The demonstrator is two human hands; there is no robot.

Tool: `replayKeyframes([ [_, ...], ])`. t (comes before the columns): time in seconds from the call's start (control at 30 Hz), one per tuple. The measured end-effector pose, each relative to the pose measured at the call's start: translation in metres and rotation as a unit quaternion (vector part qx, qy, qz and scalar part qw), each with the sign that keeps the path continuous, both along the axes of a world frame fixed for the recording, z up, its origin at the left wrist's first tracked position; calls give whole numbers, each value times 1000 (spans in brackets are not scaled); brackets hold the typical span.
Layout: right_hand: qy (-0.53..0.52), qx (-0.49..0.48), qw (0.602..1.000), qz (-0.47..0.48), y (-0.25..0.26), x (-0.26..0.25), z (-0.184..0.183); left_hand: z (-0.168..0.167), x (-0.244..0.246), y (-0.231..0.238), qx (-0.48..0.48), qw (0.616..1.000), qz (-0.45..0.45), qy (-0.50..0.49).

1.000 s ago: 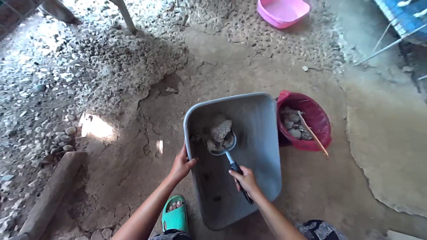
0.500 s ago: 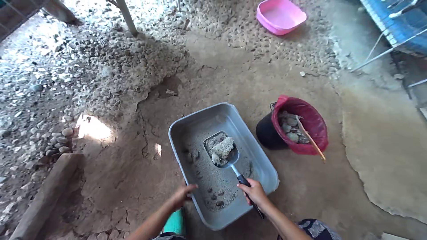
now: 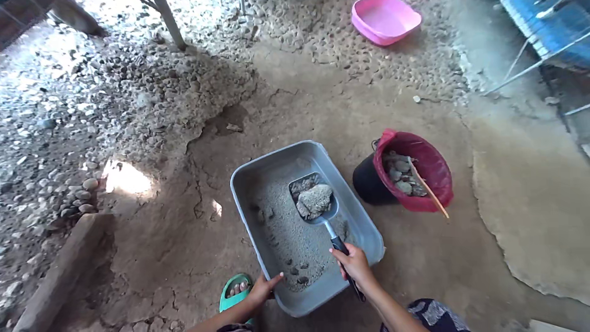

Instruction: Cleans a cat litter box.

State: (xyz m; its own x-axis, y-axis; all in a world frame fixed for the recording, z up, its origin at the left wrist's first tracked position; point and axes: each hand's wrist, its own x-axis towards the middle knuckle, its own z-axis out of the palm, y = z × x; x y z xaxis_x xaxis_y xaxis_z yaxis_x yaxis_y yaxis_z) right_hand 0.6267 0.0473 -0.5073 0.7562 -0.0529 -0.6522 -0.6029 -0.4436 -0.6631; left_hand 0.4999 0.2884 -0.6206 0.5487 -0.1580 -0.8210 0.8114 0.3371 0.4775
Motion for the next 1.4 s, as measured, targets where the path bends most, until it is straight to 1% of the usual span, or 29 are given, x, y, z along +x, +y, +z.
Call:
replayKeyframes([
  [0.1,10,-10,999,34,-7,-2,2,5,5,1,17,999,1,-41],
  [0.2,48,-18,996,69,-18,2,13,11,13,2,51,996,-9,-66],
  [0.27,59,5,997,51,-23,6,29,16,28,7,73,995,-6,-72],
  [0.3,59,22,997,32,-27,9,42,24,35,9,78,994,3,-73],
  [0.37,34,58,998,-14,-36,19,76,50,53,18,75,994,32,-77],
  [0.47,-24,98,992,-72,-53,49,137,111,86,44,68,993,44,-90],
  [0.53,-70,107,987,-94,-75,77,167,142,106,61,65,992,49,-93],
  [0.6,-109,82,984,-112,-97,108,189,164,120,76,42,993,50,-98],
  [0.63,-131,37,984,-113,-105,121,196,174,124,82,22,993,49,-102],
  [0.67,-160,-46,980,-105,-111,133,200,180,126,85,-1,993,46,-105],
  [0.7,-176,-159,968,-75,-115,143,201,184,125,86,-18,993,46,-106],
  [0.73,-173,-282,943,-28,-119,151,199,185,121,84,-27,993,48,-103],
  [0.77,-165,-383,909,19,-122,157,195,182,115,79,-29,993,56,-99],
  [0.8,-154,-457,874,58,-123,159,188,174,107,72,-30,993,61,-96],
  [0.87,-130,-565,808,107,-127,157,171,145,89,56,-30,994,63,-88],
  [0.9,-128,-598,783,114,-130,155,163,125,80,46,-22,995,59,-81],
  [0.93,-132,-614,771,108,-135,154,156,101,70,36,-9,996,51,-77],
  [0.97,-140,-617,768,96,-140,151,153,75,61,29,7,997,33,-74],
  [1.0,-150,-611,773,83,-142,146,154,50,53,25,25,997,3,-75],
  [1.03,-167,-590,786,72,-141,138,158,26,49,25,46,995,-36,-80],
  [1.07,-195,-553,807,67,-139,127,162,9,50,28,60,993,-67,-80],
  [1.1,-224,-506,830,71,-136,114,165,-1,55,33,73,991,-81,-76],
  [1.13,-246,-446,857,79,-132,99,165,-2,65,40,79,992,-69,-71],
  [1.17,-238,-377,891,85,-124,84,163,1,82,50,77,994,-32,-70],
  [1.23,-184,-229,951,99,-99,54,147,10,123,77,76,992,39,-88],
  [1.3,-79,-107,987,94,-68,27,119,16,160,107,92,987,61,-115],
  [1.33,-18,-63,994,89,-54,16,102,16,169,116,101,985,67,-127],
  [1.4,81,-18,992,97,-31,-5,72,23,172,119,114,978,77,-160],
])
